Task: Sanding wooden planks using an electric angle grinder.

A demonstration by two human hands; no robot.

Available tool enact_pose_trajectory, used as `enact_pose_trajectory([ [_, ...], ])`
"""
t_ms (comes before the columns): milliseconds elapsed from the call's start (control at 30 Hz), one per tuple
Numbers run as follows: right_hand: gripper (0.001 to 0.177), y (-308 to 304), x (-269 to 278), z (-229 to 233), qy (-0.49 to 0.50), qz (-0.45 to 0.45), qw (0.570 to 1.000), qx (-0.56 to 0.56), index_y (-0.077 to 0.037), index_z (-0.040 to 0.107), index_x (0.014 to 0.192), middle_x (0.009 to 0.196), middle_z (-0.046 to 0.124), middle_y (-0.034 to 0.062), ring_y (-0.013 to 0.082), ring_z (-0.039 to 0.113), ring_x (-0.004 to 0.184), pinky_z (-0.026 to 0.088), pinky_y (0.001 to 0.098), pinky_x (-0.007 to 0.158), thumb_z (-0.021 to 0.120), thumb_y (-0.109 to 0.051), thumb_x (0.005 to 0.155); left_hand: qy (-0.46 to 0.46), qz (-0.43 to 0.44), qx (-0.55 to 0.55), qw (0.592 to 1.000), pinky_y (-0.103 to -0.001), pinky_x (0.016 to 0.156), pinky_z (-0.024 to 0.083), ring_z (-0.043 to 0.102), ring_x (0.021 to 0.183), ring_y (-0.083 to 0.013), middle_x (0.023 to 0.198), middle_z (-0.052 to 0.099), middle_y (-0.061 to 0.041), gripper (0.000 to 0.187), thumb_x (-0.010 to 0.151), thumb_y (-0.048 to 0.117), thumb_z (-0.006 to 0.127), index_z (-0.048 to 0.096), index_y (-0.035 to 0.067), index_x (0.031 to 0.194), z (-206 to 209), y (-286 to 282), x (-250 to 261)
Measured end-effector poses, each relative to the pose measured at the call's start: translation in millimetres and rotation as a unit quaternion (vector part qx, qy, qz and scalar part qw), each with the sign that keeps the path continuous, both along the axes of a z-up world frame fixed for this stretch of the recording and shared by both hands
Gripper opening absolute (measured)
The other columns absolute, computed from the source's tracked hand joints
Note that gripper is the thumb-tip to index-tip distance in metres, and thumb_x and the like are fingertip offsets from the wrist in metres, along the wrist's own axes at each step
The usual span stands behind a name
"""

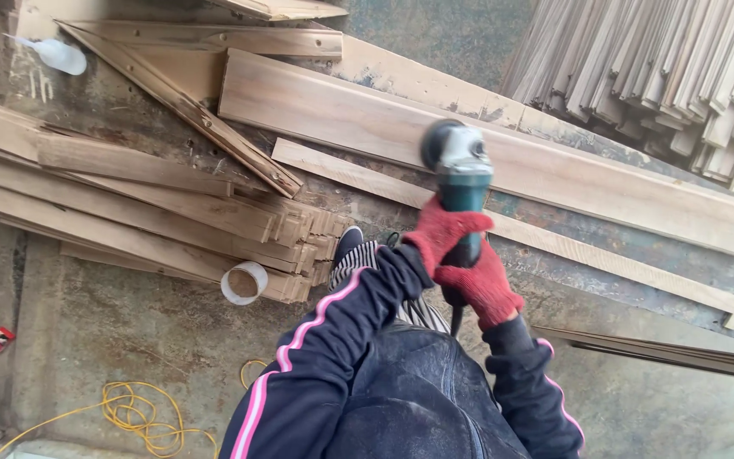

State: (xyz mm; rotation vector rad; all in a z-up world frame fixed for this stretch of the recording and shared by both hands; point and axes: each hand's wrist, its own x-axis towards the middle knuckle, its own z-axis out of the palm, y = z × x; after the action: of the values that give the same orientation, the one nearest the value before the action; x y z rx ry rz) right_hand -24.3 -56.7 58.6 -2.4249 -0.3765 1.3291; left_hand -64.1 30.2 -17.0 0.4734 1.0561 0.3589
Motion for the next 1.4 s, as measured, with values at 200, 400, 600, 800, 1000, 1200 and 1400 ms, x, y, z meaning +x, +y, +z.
enact_pose_trajectory([
  [200, 0.056, -23, 0, 8, -0.010, -0.062, 0.998, -0.001, -0.008, 0.068, 0.096, 0.077, 0.068, 0.0149, 0.0286, 0.068, 0.076, 0.054, 0.0408, 0.072, 0.097, -0.022, 0.050, 0.019, -0.076, 0.015, 0.997, -0.041, 0.089, 0.058, 0.074, 0.092, -0.0298, 0.093, 0.073, -0.012, 0.074, 0.044, 0.018, 0.100, 0.068, 0.013, 0.111, 21, -10, 5],
  [400, 0.068, 11, -35, -8, 0.010, 0.003, 1.000, -0.014, -0.015, 0.067, 0.102, 0.087, 0.071, 0.0129, 0.0308, 0.071, 0.088, 0.053, 0.0423, 0.081, 0.100, -0.032, 0.045, 0.044, -0.027, 0.010, 0.999, -0.040, 0.088, 0.058, 0.074, 0.092, -0.0302, 0.091, 0.073, -0.012, 0.071, 0.046, 0.015, 0.101, 0.069, 0.012, 0.109, 6, 21, -46],
  [600, 0.066, 51, -67, -6, 0.026, 0.067, 0.997, 0.016, -0.013, 0.068, 0.100, 0.087, 0.071, 0.0129, 0.0298, 0.070, 0.090, 0.053, 0.0418, 0.083, 0.100, -0.031, 0.045, 0.045, 0.029, 0.025, 0.998, -0.041, 0.086, 0.059, 0.074, 0.095, -0.0321, 0.094, 0.074, -0.014, 0.070, 0.050, 0.018, 0.101, 0.069, 0.012, 0.112, -7, 48, -91],
  [800, 0.074, 107, -103, -9, 0.019, 0.132, 0.991, 0.019, -0.013, 0.067, 0.107, 0.094, 0.071, 0.0146, 0.0320, 0.070, 0.098, 0.053, 0.0434, 0.087, 0.100, -0.034, 0.044, 0.037, 0.101, 0.047, 0.993, -0.041, 0.080, 0.063, 0.075, 0.090, -0.0301, 0.092, 0.074, -0.014, 0.070, 0.052, 0.017, 0.102, 0.069, 0.011, 0.113, -14, 96, -133],
  [1000, 0.078, 176, -141, -21, 0.023, 0.206, 0.977, 0.046, -0.015, 0.067, 0.112, 0.100, 0.072, 0.0136, 0.0332, 0.069, 0.103, 0.054, 0.0437, 0.091, 0.098, -0.038, 0.044, 0.054, 0.202, 0.040, 0.977, -0.044, 0.068, 0.063, 0.075, 0.072, -0.0269, 0.080, 0.071, -0.013, 0.065, 0.052, 0.014, 0.101, 0.068, 0.008, 0.107, -18, 157, -185],
  [1200, 0.087, 210, -167, -27, 0.023, 0.255, 0.967, 0.017, -0.019, 0.064, 0.122, 0.107, 0.073, 0.0109, 0.0320, 0.069, 0.110, 0.055, 0.0422, 0.095, 0.096, -0.042, 0.045, 0.146, 0.243, 0.108, 0.953, -0.031, 0.058, 0.056, 0.067, 0.061, -0.0149, 0.072, 0.064, -0.007, 0.056, 0.057, 0.019, 0.099, 0.067, 0.002, 0.100, 12, 176, -208],
  [1400, 0.085, 171, -121, -9, 0.027, 0.221, 0.975, -0.011, -0.020, 0.065, 0.122, 0.109, 0.073, 0.0131, 0.0334, 0.069, 0.111, 0.055, 0.0436, 0.096, 0.094, -0.043, 0.046, 0.089, 0.206, 0.045, 0.973, -0.048, 0.074, 0.062, 0.073, 0.080, -0.0269, 0.087, 0.069, -0.014, 0.074, 0.054, 0.012, 0.102, 0.064, 0.004, 0.116, -22, 145, -174],
])
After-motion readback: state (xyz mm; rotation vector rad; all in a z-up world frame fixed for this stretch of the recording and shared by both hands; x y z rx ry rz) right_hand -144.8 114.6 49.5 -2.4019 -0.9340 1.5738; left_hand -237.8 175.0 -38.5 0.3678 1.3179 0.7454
